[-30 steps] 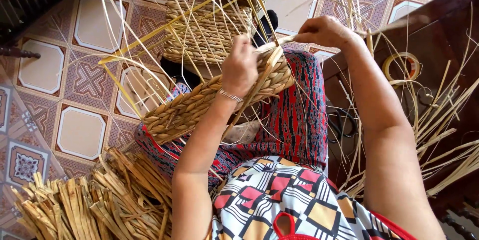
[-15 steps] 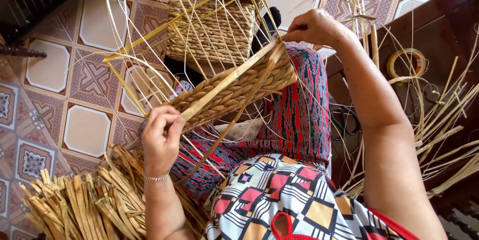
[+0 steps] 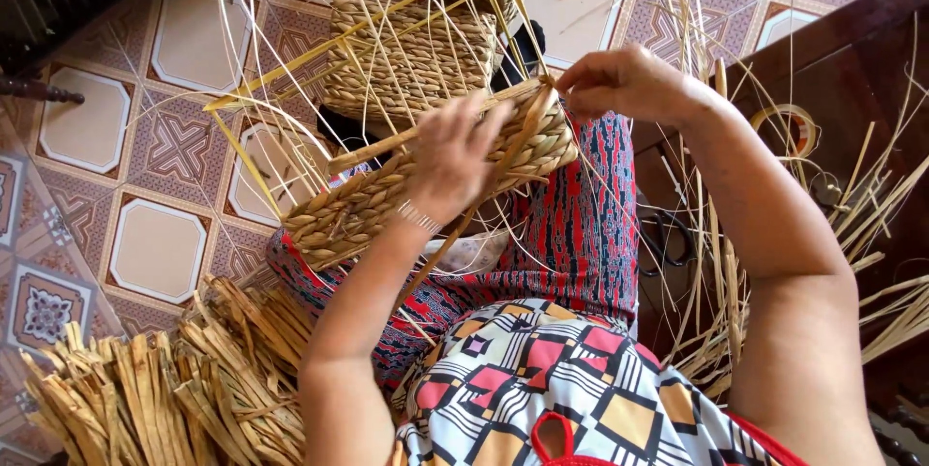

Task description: The person weaves a basket by hand, pulling dried plant stalks from a bundle and threading them through a wire frame. They wrap the stalks around the frame and tuck the ends into the woven structure, occasionally rotating the frame to continue the process.

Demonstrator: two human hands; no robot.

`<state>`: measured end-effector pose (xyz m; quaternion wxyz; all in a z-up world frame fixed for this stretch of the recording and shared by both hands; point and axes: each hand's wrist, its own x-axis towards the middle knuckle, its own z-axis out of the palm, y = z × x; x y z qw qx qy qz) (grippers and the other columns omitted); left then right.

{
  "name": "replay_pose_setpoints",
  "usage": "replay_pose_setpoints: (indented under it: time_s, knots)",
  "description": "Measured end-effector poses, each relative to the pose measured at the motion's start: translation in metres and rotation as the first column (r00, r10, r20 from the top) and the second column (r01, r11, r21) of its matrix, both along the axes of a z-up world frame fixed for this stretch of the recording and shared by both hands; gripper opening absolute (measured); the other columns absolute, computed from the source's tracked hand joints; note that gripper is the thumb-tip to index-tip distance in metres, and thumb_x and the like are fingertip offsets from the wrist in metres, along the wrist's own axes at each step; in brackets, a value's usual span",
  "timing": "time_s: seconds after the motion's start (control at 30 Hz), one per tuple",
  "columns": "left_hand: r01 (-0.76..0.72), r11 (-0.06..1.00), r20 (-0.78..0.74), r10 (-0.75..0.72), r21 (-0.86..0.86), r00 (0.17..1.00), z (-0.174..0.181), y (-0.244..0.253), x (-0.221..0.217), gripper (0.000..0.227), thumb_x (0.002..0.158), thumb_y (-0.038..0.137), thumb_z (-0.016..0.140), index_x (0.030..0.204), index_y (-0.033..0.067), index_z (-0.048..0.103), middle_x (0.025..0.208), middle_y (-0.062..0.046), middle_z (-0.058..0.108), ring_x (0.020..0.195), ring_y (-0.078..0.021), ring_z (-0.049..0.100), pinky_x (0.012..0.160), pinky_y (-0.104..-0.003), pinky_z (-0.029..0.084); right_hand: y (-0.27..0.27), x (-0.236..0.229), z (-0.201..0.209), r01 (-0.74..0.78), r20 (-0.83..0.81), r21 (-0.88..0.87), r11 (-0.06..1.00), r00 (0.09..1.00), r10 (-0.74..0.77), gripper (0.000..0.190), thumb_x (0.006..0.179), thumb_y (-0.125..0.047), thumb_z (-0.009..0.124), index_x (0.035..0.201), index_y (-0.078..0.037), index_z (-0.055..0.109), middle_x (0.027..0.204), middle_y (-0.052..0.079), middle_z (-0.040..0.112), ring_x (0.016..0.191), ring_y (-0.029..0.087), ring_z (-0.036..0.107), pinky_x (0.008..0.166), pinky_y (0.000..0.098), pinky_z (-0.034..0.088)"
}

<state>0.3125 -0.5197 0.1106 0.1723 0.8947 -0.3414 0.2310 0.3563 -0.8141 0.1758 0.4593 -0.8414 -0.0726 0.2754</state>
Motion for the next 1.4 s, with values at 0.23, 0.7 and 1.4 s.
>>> replay_pose_setpoints:
  time_s: [0.23, 0.7, 1.4]
  knots:
    - [0.202, 0.955, -0.116, -0.231, -0.218, 0.966, -0.009, -0.068, 0.021, 0.117, 0.065, 0.067, 0.08, 0.157, 0.0188, 0.027, 0.139, -0.013, 0.045, 0.113, -0.027, 0.051, 0.091, -0.042, 0.043, 0.015, -0.02, 0.009, -0.012, -0.015, -0.057, 0.998, 1.0, 0.011, 0.021, 0.096, -0.01, 0.063, 0.112, 0.002, 0.063, 0.092, 0.016, 0.077, 0.078, 0.02, 0.078, 0.072, 0.0346, 0.063]
    - [-0.552, 0.283, -0.563, -0.698, -0.785, 0.443, -0.054, -0.053, 0.03, 0.014, 0.096, 0.025, 0.067, 0.106, 0.0154, 0.069, 0.093, -0.01, 0.069, 0.069, -0.0157, 0.065, 0.052, -0.023, 0.055, 0.016, -0.011, -0.017, -0.072, 0.498, -0.091, 0.993, 0.86, 0.108, 0.025, 0.102, -0.01, 0.061, 0.125, -0.001, 0.063, 0.111, 0.018, 0.073, 0.089, 0.025, 0.075, 0.075, 0.0347, 0.063]
    - [-0.028, 0.995, -0.58, -0.03, -0.091, 0.814, -0.054, -0.048, 0.029, 0.012, 0.091, 0.001, 0.071, 0.099, -0.0078, 0.069, 0.094, -0.019, 0.068, 0.068, -0.0214, 0.065, 0.057, -0.024, 0.058, 0.029, 0.008, -0.065, -0.056, 0.571, -0.009, 0.998, 0.819, 0.052, 0.017, 0.105, -0.016, 0.064, 0.096, -0.001, 0.061, 0.08, 0.015, 0.067, 0.067, 0.031, 0.067, 0.062, 0.0442, 0.052]
